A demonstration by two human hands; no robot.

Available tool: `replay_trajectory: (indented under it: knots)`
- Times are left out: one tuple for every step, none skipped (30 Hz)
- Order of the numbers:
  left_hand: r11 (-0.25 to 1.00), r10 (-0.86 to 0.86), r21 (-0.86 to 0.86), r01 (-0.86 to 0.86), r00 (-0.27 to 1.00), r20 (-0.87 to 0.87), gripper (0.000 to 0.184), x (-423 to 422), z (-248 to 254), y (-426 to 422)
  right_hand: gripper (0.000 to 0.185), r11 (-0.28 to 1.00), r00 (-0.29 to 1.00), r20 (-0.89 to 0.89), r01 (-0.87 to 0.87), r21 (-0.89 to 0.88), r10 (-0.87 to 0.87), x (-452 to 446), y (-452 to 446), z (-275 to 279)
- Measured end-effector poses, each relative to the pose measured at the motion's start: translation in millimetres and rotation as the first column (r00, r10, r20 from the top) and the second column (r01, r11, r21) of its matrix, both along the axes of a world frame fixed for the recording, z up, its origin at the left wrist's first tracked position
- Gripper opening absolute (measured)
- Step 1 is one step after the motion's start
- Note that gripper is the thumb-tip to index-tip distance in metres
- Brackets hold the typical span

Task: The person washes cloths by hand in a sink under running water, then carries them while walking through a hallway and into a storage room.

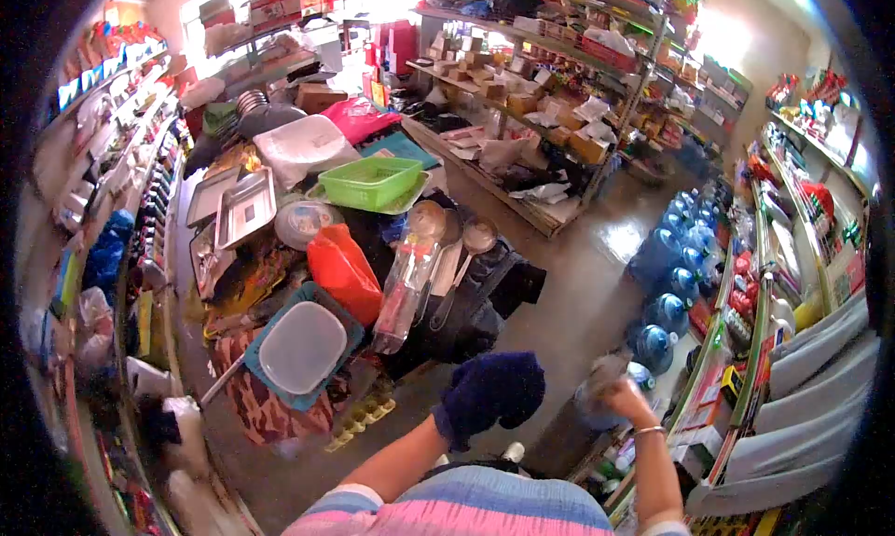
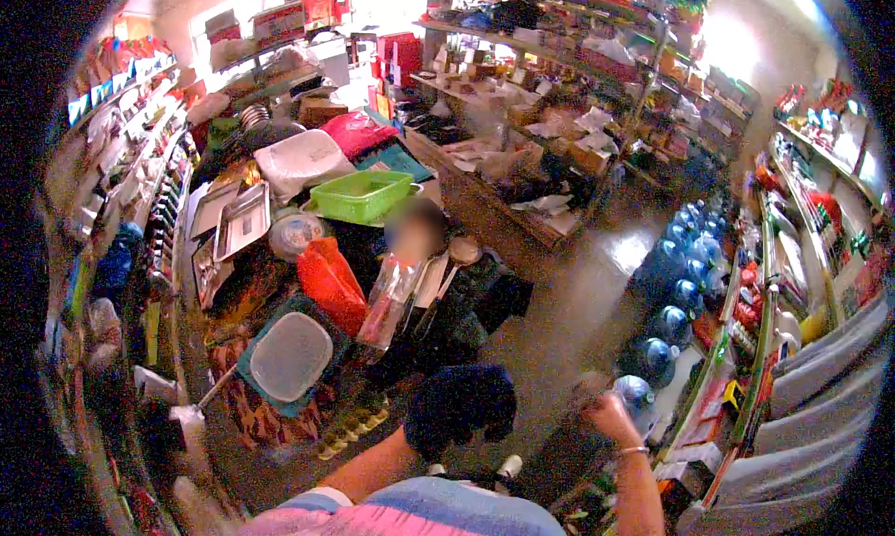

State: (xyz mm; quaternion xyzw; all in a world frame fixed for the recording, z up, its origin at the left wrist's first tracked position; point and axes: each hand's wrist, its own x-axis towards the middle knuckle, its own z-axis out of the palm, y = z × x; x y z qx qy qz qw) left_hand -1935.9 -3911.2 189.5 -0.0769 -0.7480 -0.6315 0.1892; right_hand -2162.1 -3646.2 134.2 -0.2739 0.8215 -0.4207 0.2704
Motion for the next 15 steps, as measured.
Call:
replay_trajectory:
  knots:
    - [0.988,-0.005,0.154,0.006,1.0,-0.003,0.012,5,14,2,0.012,0.873,0.874,-0.307,-0.224,0.433,0.377,4,-3,-1]
    - [0.951,0.002,0.308,0.005,1.0,-0.021,0.013,4,27,5,0.018,0.949,0.968,-0.188,-0.105,0.299,0.166,1,-2,8]
    - [0.991,0.088,0.107,-0.081,0.994,-0.061,0.012,2,36,6,0.018,0.995,0.994,0.052,0.098,-0.014,-0.098,5,-5,29]
    - [0.981,0.162,-0.096,-0.171,0.982,-0.099,0.01,5,44,6,0.018,0.945,0.962,0.147,0.255,-0.204,-0.229,-2,-5,27]
    - [0.921,0.22,-0.296,-0.255,0.964,-0.146,0.009,9,51,4,0.018,0.831,0.904,0.267,0.417,-0.369,-0.335,-7,-5,22]
    - [0.811,0.258,-0.484,-0.328,0.944,-0.207,0.008,11,57,-1,0.014,0.952,0.97,0.034,0.242,-0.189,-0.24,-2,-7,41]
    - [0.661,0.274,-0.642,-0.389,0.921,-0.276,0.008,13,63,-4,0.014,0.97,0.976,-0.054,0.2,-0.139,-0.209,1,-10,47]
    - [0.48,0.276,-0.755,-0.447,0.894,-0.353,0.007,13,68,-4,0.014,0.984,0.975,-0.147,0.157,-0.079,-0.167,1,-12,53]
    - [0.49,0.272,-0.749,-0.446,0.895,-0.354,0.007,13,73,-1,0.014,0.993,0.964,-0.239,0.114,-0.011,-0.114,-1,-14,62]
    - [0.498,0.268,-0.746,-0.442,0.897,-0.352,0.007,12,77,1,0.015,0.986,0.982,-0.105,0.151,-0.065,-0.157,2,-17,72]
    - [0.503,0.263,-0.745,-0.437,0.899,-0.35,0.007,12,79,3,0.014,0.968,0.973,-0.106,0.188,-0.169,-0.207,10,-26,89]
    - [0.647,0.272,-0.637,-0.418,0.908,-0.32,0.007,8,58,4,0.014,0.937,0.961,-0.099,0.223,-0.269,-0.257,25,-37,114]
    - [0.771,0.277,-0.504,-0.39,0.917,-0.286,0.008,2,19,7,0.013,0.897,0.948,-0.087,0.255,-0.361,-0.305,36,-44,134]
    - [0.769,0.268,-0.525,-0.365,0.929,-0.255,0.008,-2,10,11,0.014,0.903,0.921,-0.227,0.22,-0.37,-0.317,40,-45,145]
    - [0.767,0.259,-0.545,-0.34,0.94,-0.222,0.009,-6,1,15,0.013,0.892,0.897,-0.279,0.219,-0.396,-0.344,51,-50,153]
